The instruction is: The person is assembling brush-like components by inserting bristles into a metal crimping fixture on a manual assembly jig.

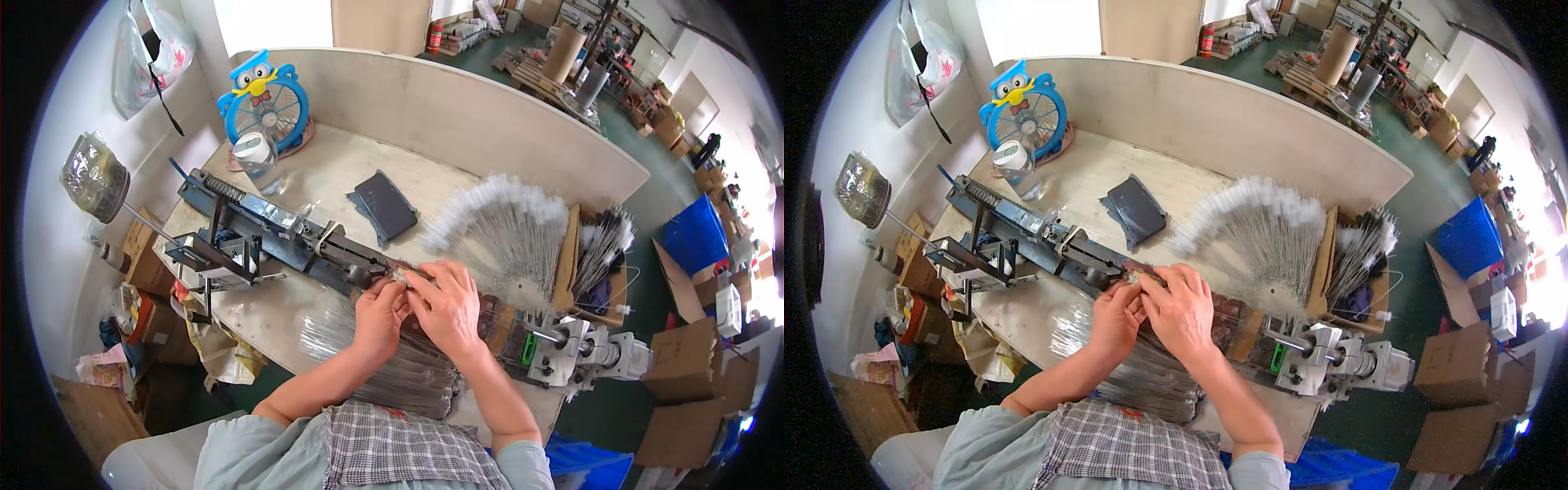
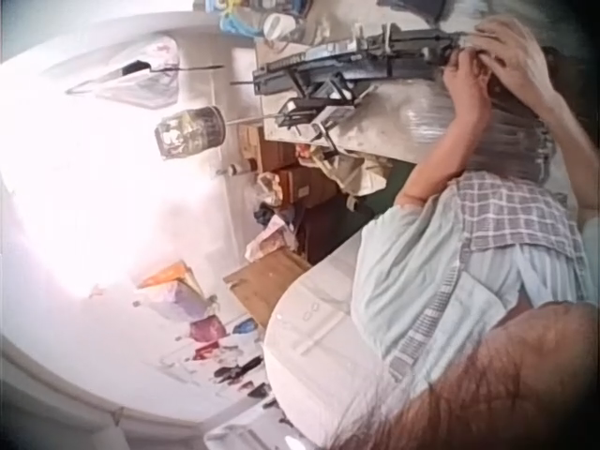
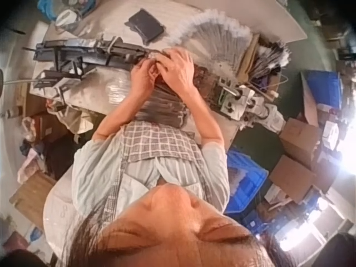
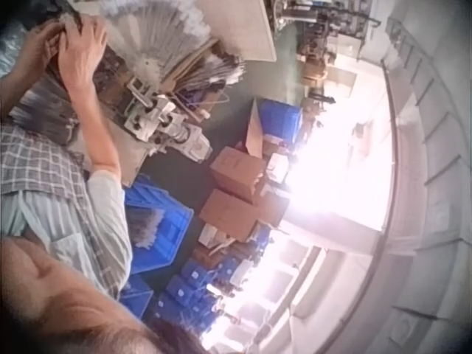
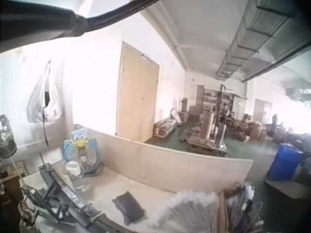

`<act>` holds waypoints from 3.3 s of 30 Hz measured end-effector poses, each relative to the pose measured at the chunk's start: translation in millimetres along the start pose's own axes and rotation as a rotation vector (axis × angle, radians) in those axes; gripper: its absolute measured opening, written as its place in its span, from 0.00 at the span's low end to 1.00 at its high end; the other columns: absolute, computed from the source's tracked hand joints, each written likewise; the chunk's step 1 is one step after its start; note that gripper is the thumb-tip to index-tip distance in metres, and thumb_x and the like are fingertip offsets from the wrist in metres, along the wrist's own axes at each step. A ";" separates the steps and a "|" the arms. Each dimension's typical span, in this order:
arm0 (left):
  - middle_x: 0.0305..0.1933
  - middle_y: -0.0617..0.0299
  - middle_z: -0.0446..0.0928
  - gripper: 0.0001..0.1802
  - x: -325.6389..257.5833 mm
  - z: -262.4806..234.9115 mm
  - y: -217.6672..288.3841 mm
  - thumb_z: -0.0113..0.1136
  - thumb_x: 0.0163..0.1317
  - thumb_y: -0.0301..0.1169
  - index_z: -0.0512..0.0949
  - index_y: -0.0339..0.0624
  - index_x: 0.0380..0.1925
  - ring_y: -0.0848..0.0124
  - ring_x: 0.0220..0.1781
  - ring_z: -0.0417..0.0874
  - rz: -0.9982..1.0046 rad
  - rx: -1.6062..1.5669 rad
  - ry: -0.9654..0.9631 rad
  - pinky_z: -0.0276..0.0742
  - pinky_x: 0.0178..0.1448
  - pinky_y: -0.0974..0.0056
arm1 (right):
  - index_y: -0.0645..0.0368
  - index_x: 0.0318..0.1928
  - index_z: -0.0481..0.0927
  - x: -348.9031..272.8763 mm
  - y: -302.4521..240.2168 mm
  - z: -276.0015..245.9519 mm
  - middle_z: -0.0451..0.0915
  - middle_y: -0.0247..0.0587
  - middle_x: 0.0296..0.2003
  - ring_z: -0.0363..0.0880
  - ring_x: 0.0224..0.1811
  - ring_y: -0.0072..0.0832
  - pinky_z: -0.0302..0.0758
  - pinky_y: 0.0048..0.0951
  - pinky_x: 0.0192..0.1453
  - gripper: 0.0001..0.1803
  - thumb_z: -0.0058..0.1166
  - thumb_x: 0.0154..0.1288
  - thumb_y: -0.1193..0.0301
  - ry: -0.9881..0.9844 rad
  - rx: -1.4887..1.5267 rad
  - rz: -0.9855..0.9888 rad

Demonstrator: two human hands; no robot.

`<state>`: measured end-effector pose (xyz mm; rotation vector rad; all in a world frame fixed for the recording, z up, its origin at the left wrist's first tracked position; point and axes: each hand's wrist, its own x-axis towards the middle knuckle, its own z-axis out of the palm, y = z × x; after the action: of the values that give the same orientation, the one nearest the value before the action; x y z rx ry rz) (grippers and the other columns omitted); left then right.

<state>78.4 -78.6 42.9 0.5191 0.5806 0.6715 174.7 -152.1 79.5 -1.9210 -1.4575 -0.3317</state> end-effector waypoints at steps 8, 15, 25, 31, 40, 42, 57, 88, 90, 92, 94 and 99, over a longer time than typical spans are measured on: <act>0.41 0.60 0.77 0.09 -0.5 -0.6 -2.8 0.50 0.64 0.33 0.72 0.39 0.39 0.71 0.43 0.80 -0.057 -0.100 0.040 0.75 0.48 0.65 | 0.51 0.40 0.82 1.5 2.0 0.4 0.78 0.33 0.41 0.73 0.48 0.33 0.70 0.35 0.48 0.15 0.63 0.47 0.71 -0.001 0.022 0.001; 0.41 0.58 0.77 0.11 -3.4 2.6 1.4 0.50 0.64 0.32 0.73 0.37 0.40 0.68 0.43 0.79 -0.061 -0.091 0.008 0.74 0.50 0.63 | 0.53 0.41 0.82 -1.1 -5.7 9.6 0.78 0.30 0.39 0.74 0.46 0.32 0.69 0.34 0.46 0.18 0.65 0.45 0.69 0.075 -0.048 0.083; 0.41 0.62 0.77 0.07 -2.4 5.3 0.7 0.52 0.63 0.26 0.74 0.39 0.41 0.73 0.42 0.79 -0.029 -0.056 0.006 0.75 0.46 0.67 | 0.50 0.36 0.84 -6.3 0.6 0.4 0.79 0.30 0.38 0.74 0.44 0.30 0.69 0.34 0.45 0.12 0.64 0.47 0.68 0.072 -0.077 0.050; 0.43 0.60 0.76 0.14 1.2 0.4 -2.3 0.48 0.66 0.38 0.72 0.41 0.44 0.69 0.44 0.79 -0.048 -0.054 -0.008 0.75 0.49 0.63 | 0.50 0.37 0.84 -3.1 0.7 -8.7 0.79 0.28 0.39 0.74 0.45 0.29 0.68 0.34 0.45 0.12 0.64 0.49 0.66 0.052 -0.066 0.043; 0.46 0.54 0.73 0.34 -10.6 1.9 11.3 0.31 0.69 0.58 0.68 0.36 0.49 0.66 0.46 0.76 -0.089 -0.014 -0.017 0.73 0.54 0.62 | 0.56 0.33 0.82 -14.6 6.5 -22.6 0.79 0.34 0.29 0.75 0.38 0.34 0.69 0.35 0.46 0.09 0.63 0.49 0.69 -0.120 -0.075 0.095; 0.46 0.54 0.73 0.35 -11.6 2.0 12.0 0.29 0.68 0.59 0.67 0.36 0.50 0.66 0.46 0.76 -0.107 0.010 -0.015 0.73 0.54 0.62 | 0.56 0.33 0.82 -16.2 5.0 -24.6 0.79 0.34 0.27 0.75 0.37 0.34 0.69 0.35 0.45 0.09 0.62 0.49 0.70 -0.104 -0.055 0.086; 0.44 0.57 0.78 0.20 -17.7 -71.1 56.0 0.52 0.65 0.42 0.73 0.39 0.49 0.68 0.44 0.79 -0.041 0.476 0.122 0.74 0.45 0.64 | 0.55 0.36 0.82 -83.3 23.5 -52.8 0.80 0.39 0.28 0.79 0.32 0.38 0.76 0.37 0.34 0.07 0.58 0.56 0.70 -0.265 0.167 0.263; 0.44 0.58 0.76 0.20 -16.1 -49.7 1.5 0.56 0.59 0.31 0.68 0.39 0.50 0.66 0.47 0.77 -0.272 0.451 -0.033 0.74 0.51 0.64 | 0.54 0.37 0.80 -115.4 36.5 -59.4 0.80 0.39 0.31 0.79 0.35 0.40 0.75 0.38 0.36 0.06 0.52 0.58 0.72 -0.453 0.101 0.371; 0.38 0.61 0.75 0.16 -21.7 -24.1 -6.5 0.55 0.59 0.32 0.70 0.39 0.46 0.69 0.39 0.76 -0.323 0.431 0.096 0.75 0.45 0.65 | 0.55 0.37 0.80 -119.5 35.7 -63.3 0.79 0.40 0.30 0.79 0.35 0.40 0.76 0.37 0.36 0.07 0.52 0.58 0.73 -0.421 0.107 0.372; 0.33 0.64 0.75 0.13 -18.8 -0.1 1.2 0.55 0.60 0.33 0.73 0.40 0.42 0.72 0.32 0.75 -0.372 0.401 0.209 0.75 0.39 0.66 | 0.56 0.37 0.79 -119.1 44.1 -62.7 0.76 0.40 0.30 0.78 0.35 0.40 0.76 0.37 0.36 0.07 0.52 0.56 0.75 -0.480 0.063 0.232; 0.21 0.68 0.69 0.08 -45.2 20.1 33.6 0.53 0.61 0.36 0.74 0.45 0.34 0.76 0.18 0.65 -0.656 -0.467 -0.266 0.69 0.28 0.67 | 0.56 0.39 0.78 -116.6 38.8 -64.4 0.75 0.40 0.31 0.78 0.34 0.40 0.76 0.38 0.36 0.09 0.52 0.55 0.76 -0.502 0.016 0.208; 0.15 0.67 0.68 0.22 -44.9 19.6 89.4 0.43 0.67 0.50 0.75 0.44 0.31 0.77 0.11 0.61 -0.735 -0.273 -0.174 0.64 0.23 0.67 | 0.57 0.41 0.75 -100.4 23.3 -58.7 0.72 0.40 0.32 0.78 0.34 0.39 0.76 0.37 0.35 0.13 0.51 0.53 0.78 -0.562 -0.110 0.229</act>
<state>24.6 -54.9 126.2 0.0825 0.4607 0.0004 174.2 -268.3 55.5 -2.3648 -1.5544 0.2632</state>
